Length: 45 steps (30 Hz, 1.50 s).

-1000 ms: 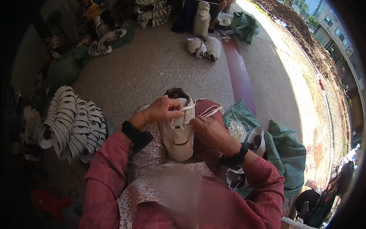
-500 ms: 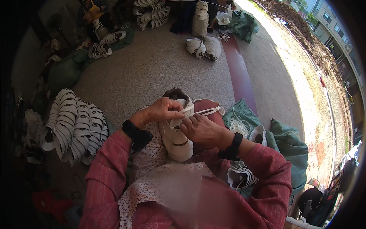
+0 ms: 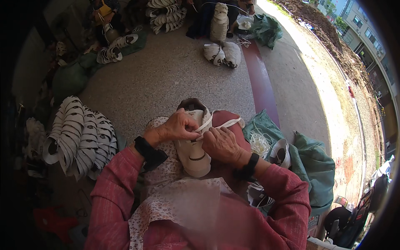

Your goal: The person sits on the floor and threads a white shoelace through the eyelets of a white sneaker. They repeatedly pull the lace through the holes and adjust the tension to secure the lacing pattern.

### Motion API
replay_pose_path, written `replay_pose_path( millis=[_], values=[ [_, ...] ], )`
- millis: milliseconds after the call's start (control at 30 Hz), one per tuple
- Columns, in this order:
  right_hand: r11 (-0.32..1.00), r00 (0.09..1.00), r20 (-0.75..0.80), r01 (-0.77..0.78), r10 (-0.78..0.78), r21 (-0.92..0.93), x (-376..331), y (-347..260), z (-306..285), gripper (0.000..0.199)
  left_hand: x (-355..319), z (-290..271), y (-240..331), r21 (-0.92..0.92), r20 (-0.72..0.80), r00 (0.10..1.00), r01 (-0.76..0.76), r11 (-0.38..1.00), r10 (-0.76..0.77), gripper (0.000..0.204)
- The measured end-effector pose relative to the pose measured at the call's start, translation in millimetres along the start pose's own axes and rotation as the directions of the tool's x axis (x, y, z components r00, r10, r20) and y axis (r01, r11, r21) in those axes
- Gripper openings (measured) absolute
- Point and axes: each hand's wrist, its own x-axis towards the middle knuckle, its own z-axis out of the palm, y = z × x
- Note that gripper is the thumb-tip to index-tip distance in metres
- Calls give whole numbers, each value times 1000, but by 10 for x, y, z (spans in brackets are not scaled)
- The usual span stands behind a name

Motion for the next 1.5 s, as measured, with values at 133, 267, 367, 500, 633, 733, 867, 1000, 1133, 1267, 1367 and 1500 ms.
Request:
replay_pose_path(
  millis=[133, 267, 367, 500, 633, 733, 867, 1000, 1133, 1267, 1367, 1500],
  values=[
    [997, 998, -5, -55, 55, 58, -26, -4, 40, 19, -26, 69, 8, -84, -84, 996, 7, 996, -14, 17],
    [982, 993, 20, -121, 119, 143, -46, -55, 52, 17, -46, 105, 94, -297, -128, 976, 131, 946, -175, 15],
    [981, 989, 80, -138, 127, 140, -77, -83, 75, 17, -24, 117, 108, -619, -129, 921, 214, 756, -367, 10],
    [983, 985, 144, -116, 95, 143, -99, -71, 84, 17, -17, 154, 18, -625, -180, 931, 141, 767, -318, 5],
    [950, 953, 277, -194, 124, 244, -41, -59, -65, 16, 6, 89, 9, -640, -97, 952, 162, 751, -289, 8],
    [905, 876, 426, -352, 227, 241, 50, -212, -199, 16, -6, 26, 50, -710, -71, 948, 171, 683, -311, 15],
    [958, 834, 533, -250, 139, 141, 133, -356, -253, 13, -52, -3, 32, -755, -81, 951, 137, 641, -299, 23],
    [961, 767, 639, -218, 60, 172, 23, -336, -132, 8, -114, 1, 23, -873, -103, 955, 47, 485, -279, 27],
    [968, 771, 636, -137, -27, 208, 37, -302, -123, 11, -173, -20, -11, -929, -204, 945, -106, 354, -254, 36],
    [893, 739, 673, -300, -6, 337, 77, -245, -189, 16, -278, -121, 23, -936, -240, 934, -150, 317, -265, 45],
    [835, 792, 572, -158, -211, 527, 92, 24, -450, 22, -428, -154, 92, -864, -266, 916, -87, 496, -301, 51],
    [708, 772, 619, -517, 142, 482, 585, 186, -1249, 33, -517, 2, -117, -724, -233, 960, -66, 687, -154, 67]
  ],
)
